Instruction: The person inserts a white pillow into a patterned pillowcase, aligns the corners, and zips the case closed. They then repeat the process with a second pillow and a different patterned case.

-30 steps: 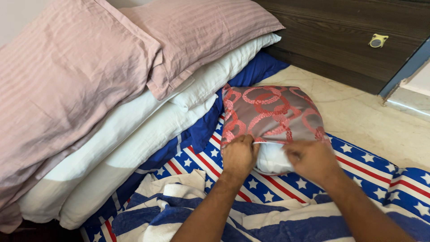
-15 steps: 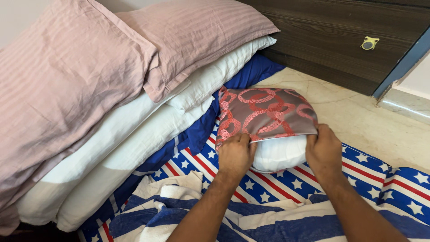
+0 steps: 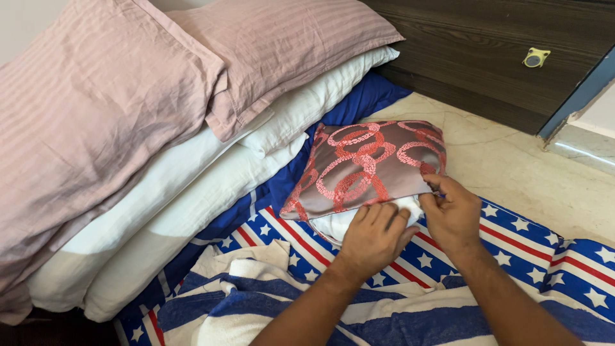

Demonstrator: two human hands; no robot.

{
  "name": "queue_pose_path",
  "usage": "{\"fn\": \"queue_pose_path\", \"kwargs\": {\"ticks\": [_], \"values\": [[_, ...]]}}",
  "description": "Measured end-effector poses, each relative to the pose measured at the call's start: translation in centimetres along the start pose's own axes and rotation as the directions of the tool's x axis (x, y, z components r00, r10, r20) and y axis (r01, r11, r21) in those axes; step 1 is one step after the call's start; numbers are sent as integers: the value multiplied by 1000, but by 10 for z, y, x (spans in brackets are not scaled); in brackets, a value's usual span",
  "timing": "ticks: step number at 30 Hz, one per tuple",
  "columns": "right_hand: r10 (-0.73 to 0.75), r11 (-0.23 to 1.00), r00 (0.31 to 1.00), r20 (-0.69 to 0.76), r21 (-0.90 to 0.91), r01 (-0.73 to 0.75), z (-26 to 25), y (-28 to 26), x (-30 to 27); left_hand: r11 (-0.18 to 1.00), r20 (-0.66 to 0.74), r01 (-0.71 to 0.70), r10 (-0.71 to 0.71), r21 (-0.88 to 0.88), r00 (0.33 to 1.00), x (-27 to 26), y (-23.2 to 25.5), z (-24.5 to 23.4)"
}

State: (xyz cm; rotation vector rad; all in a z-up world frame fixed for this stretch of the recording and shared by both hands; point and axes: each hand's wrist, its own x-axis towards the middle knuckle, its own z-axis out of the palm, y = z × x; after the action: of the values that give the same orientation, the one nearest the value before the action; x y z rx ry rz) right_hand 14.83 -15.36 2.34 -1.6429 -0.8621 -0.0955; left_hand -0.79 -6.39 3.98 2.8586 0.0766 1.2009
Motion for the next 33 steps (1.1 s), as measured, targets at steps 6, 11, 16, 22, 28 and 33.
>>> {"fn": "queue_pose_path", "kwargs": {"ticks": [6,11,16,22,28,33], "values": [[88,981,993,76,164,-100,-1,6,4,988,-74,146,-142,51,987,1,3,9],[208,943,949,238,211,-259,-9,15,9,980,-97,183,-175,77,980,0,-8,28],[257,894,924,285,294,-339,-12,11,15,964,-25,250,-248,89,968,6,-6,57],[318,889,911,262,252,-382,-20,-1,19,961,-24,264,-263,84,964,21,-5,80],[307,885,917,255,278,-374,-20,13,20,957,-31,278,-277,85,960,30,-7,96],[252,904,934,253,283,-321,-9,22,15,950,147,311,-312,31,938,20,-14,130]]}}
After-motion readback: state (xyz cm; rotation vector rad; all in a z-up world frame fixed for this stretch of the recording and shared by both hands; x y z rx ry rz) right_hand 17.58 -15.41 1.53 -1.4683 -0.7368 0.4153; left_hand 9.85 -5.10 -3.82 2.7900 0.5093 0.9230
